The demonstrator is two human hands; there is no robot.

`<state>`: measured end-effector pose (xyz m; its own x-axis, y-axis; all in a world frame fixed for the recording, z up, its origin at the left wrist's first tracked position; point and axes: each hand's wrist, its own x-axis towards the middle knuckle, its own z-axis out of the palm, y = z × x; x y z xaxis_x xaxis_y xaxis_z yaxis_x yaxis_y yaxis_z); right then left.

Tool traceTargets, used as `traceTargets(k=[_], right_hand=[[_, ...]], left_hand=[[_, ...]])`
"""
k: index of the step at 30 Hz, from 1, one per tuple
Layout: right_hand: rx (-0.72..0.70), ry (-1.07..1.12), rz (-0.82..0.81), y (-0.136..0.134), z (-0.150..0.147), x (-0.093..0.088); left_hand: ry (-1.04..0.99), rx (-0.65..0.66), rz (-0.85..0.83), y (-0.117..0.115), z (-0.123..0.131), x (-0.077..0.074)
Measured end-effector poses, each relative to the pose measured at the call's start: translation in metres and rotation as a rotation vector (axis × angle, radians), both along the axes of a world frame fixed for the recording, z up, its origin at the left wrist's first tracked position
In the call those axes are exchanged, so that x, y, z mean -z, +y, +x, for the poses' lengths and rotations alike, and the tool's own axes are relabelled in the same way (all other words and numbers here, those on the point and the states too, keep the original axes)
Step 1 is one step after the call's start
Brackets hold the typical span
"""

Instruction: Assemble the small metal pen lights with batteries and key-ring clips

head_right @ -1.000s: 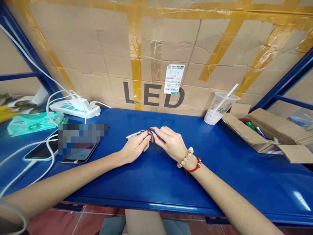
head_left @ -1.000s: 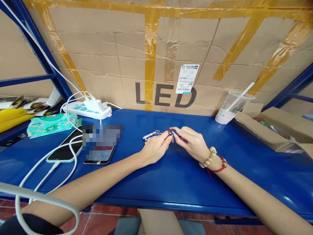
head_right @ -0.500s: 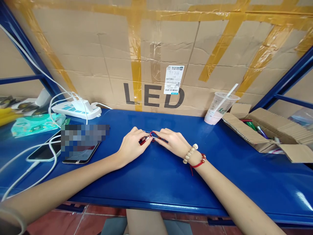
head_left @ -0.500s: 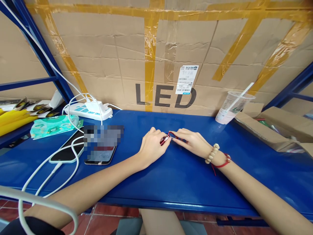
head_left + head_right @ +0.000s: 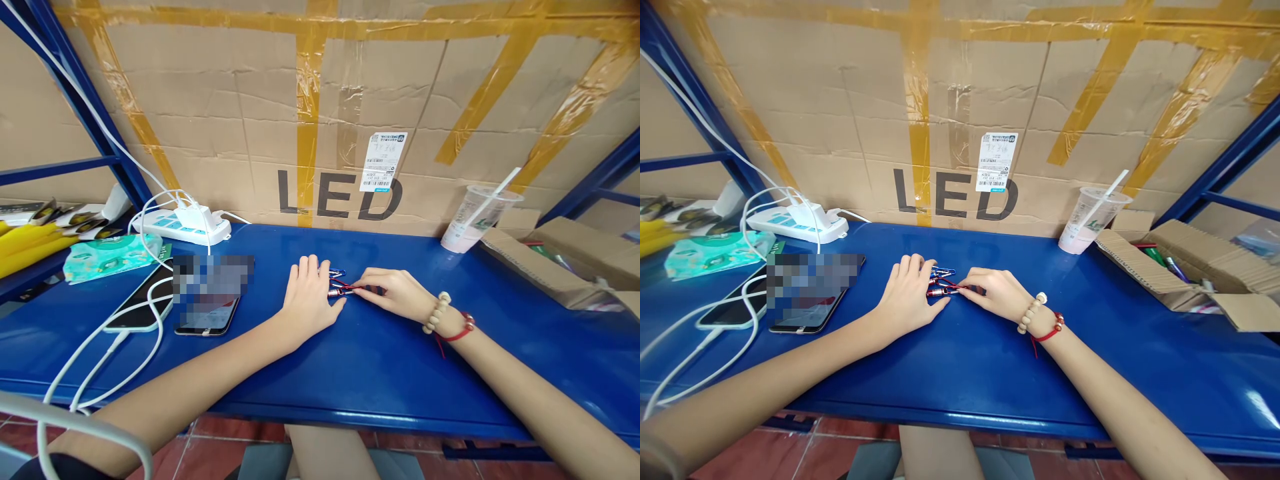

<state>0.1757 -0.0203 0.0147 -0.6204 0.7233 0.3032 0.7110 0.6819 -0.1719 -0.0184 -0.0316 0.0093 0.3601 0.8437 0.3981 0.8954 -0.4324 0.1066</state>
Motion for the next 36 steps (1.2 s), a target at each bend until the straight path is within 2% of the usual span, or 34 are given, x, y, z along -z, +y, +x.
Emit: traceTargets(k=[5, 10, 14, 17, 22, 28, 32, 36], right_hand=[[0.012, 0.011, -0.009, -0.001, -0.003, 0.001], [0.025, 0.043, 0.021, -0.002, -0.003, 0.002], [0.024, 0.094, 0.089, -0.003, -0.006, 0.002], [0.001, 0.075, 0.105, -0.004, -0.01, 0.002], [-0.028, 0.039, 0.006, -0.002, -0.011, 0.008], [-0.015, 0.039, -0.122, 0.002, -0.007, 0.015], [0.006, 0.047, -0.119, 0.001, -0.011, 0.017], [-0.018, 0.008, -0.072, -0.004, -0.021, 0.016]], left_hand=[[0.098, -0.115, -0.088, -0.004, 0.001, 0.003], [0.115, -0.077, -0.105, -0.001, 0.0, 0.006], [0.082, 0.039, -0.116, 0.003, 0.0, 0.01], [0.053, 0.176, -0.129, 0.009, -0.001, 0.013], [0.013, 0.416, -0.152, 0.02, -0.003, 0.016], [-0.141, 0.552, -0.221, 0.022, -0.007, 0.016], [-0.217, 0.518, -0.125, 0.015, -0.003, 0.01], [-0.442, 0.382, -0.021, 0.013, -0.002, 0.005]])
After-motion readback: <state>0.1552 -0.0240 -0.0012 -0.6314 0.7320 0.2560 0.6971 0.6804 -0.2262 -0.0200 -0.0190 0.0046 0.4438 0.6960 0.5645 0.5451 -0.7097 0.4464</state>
